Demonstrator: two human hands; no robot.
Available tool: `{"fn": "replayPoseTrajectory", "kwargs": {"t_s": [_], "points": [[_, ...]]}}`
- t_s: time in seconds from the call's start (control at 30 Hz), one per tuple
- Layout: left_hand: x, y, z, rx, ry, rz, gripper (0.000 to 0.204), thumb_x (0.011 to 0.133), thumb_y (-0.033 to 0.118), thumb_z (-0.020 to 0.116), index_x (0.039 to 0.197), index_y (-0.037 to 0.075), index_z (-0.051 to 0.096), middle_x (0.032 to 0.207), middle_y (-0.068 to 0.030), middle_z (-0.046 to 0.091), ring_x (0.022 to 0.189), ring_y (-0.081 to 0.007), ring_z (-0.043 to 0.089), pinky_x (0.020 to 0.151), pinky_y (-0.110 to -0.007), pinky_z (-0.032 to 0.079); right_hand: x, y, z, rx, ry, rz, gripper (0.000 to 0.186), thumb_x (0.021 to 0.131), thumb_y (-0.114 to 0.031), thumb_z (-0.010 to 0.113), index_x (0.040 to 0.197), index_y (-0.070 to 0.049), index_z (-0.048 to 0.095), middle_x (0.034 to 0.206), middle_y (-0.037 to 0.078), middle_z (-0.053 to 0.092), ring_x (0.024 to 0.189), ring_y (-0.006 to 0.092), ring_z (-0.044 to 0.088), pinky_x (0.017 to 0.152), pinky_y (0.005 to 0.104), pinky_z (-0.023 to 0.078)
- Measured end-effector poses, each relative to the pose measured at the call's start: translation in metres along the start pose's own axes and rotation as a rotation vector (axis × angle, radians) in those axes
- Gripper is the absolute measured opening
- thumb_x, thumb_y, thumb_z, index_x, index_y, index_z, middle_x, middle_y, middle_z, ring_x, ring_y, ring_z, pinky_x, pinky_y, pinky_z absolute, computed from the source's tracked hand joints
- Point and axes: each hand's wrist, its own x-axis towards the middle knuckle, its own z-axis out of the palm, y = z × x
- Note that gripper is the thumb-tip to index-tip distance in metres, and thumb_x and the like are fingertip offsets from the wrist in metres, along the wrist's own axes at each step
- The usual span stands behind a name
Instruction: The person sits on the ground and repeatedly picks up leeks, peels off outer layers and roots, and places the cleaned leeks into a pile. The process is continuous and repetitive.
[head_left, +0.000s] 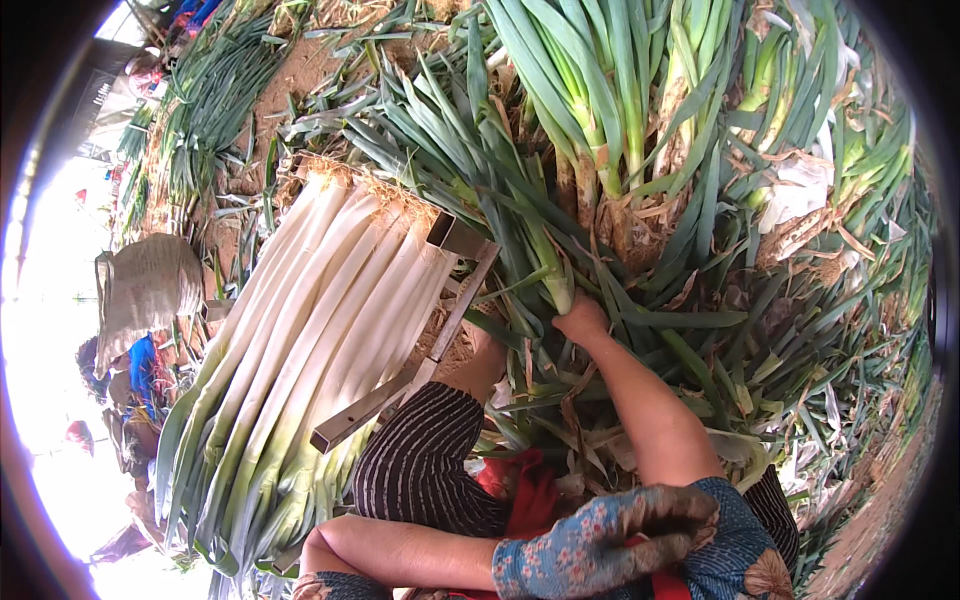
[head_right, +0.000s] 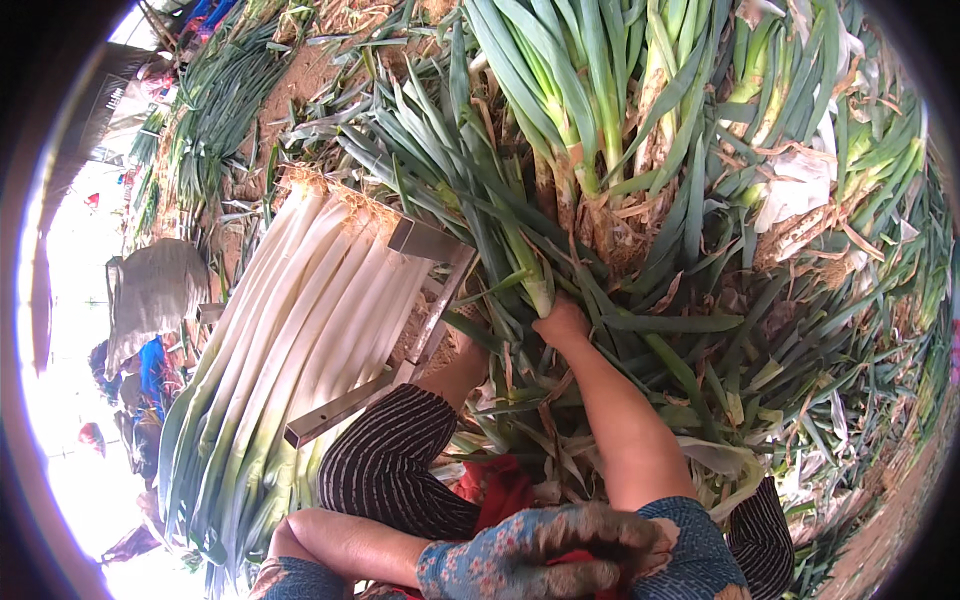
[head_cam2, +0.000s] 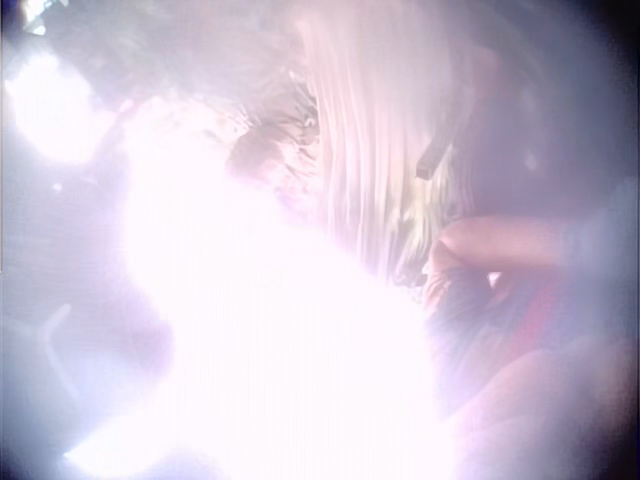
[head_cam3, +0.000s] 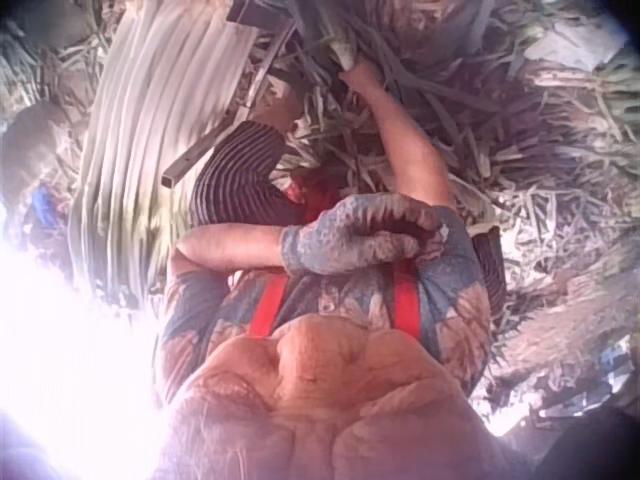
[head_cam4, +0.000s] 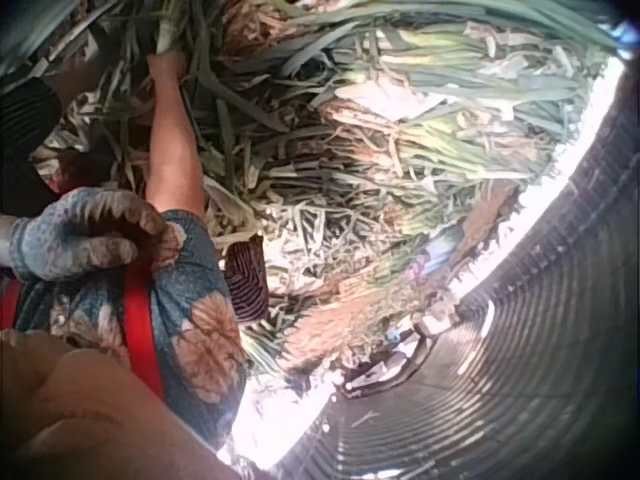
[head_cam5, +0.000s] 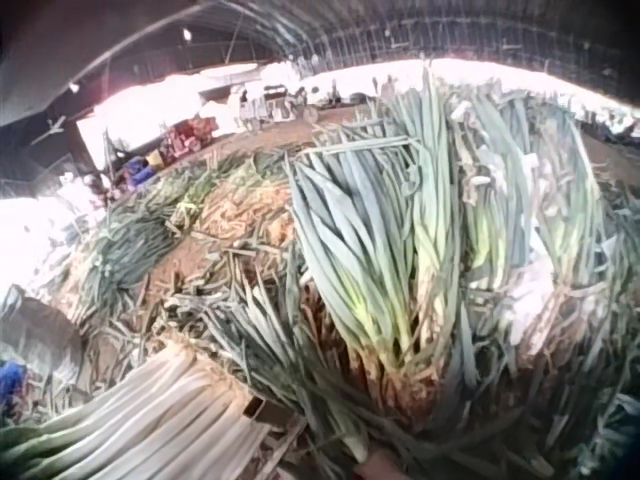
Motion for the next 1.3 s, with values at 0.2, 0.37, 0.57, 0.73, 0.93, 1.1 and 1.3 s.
{"fn": "replayPoseTrajectory", "kwargs": {"t_s": [0.2,0.37,0.57,0.73,0.93,1.1,1.3], "points": [[0.008,-0.022,-0.009,0.049,-0.033,0.021,0.036,0.094,0.007,0.052,0.128,-0.001,0.047,0.123,-0.0091,0.055,0.112,-0.0164,0.053,0.097,-0.031,0.042,-0.058,-0.010,-0.097,0.228,0.084,-0.156,0.056,0.064,-0.022,0.072,0.112,0.000,0.054,0.096,0.023,0.063,0.092,0.0368,0.062,0.079,0.0436,0.049],[0.026,-0.028,-0.008,0.160,-0.036,0.041,0.031,0.094,0.010,0.054,0.123,0.000,0.051,0.116,-0.0057,0.058,0.108,-0.0118,0.052,0.093,-0.029,0.043,-0.142,0.004,-0.184,0.481,0.217,-0.172,0.046,0.069,-0.013,0.071,0.109,0.004,0.056,0.086,0.013,0.065,0.078,0.0250,0.064,0.067,0.0372,0.051],[0.048,-0.028,0.005,0.345,-0.026,0.030,0.034,0.092,0.015,0.056,0.122,-0.001,0.053,0.111,-0.0058,0.059,0.103,-0.0124,0.053,0.093,-0.028,0.042,-0.175,0.027,-0.255,0.385,0.703,-0.239,0.044,0.071,-0.012,0.071,0.108,0.005,0.054,0.093,0.013,0.061,0.083,0.0216,0.058,0.074,0.0368,0.047],[0.072,-0.025,0.014,0.428,0.007,0.182,0.030,0.091,0.016,0.057,0.118,0.002,0.056,0.105,-0.0034,0.062,0.095,-0.0105,0.058,0.081,-0.026,0.047,-0.192,-0.017,-0.350,0.627,0.914,-0.383,0.049,0.075,-0.004,0.064,0.121,0.004,0.048,0.108,0.016,0.060,0.092,0.0222,0.061,0.077,0.0324,0.051],[0.102,-0.001,0.006,0.226,0.107,0.443,0.027,0.089,0.016,0.061,0.113,0.003,0.059,0.097,-0.0032,0.063,0.084,-0.0134,0.060,0.079,-0.029,0.049,-0.259,-0.027,-0.362,0.655,0.852,-0.040,0.031,0.080,-0.017,0.067,0.103,0.003,0.061,0.094,0.013,0.066,0.077,0.0192,0.064,0.066,0.0300,0.054],[0.128,-0.015,-0.009,0.166,0.111,0.427,0.035,0.090,0.018,0.061,0.121,0.005,0.053,0.110,-0.0070,0.062,0.095,-0.0165,0.060,0.081,-0.030,0.049,-0.301,-0.003,-0.221,0.712,0.615,-0.090,0.039,0.081,-0.025,0.067,0.110,0.000,0.057,0.090,0.008,0.064,0.082,0.0167,0.060,0.079,0.0297,0.050],[0.165,-0.042,-0.021,-0.120,-0.196,0.161,0.043,0.095,0.035,0.050,0.123,0.002,0.052,0.112,-0.0097,0.061,0.101,-0.0206,0.058,0.091,-0.036,0.046,-0.315,-0.003,-0.159,1.082,0.442,-0.313,0.036,0.081,-0.014,0.068,0.113,-0.002,0.057,0.100,0.002,0.062,0.089,0.0124,0.056,0.082,0.0271,0.045]]}}
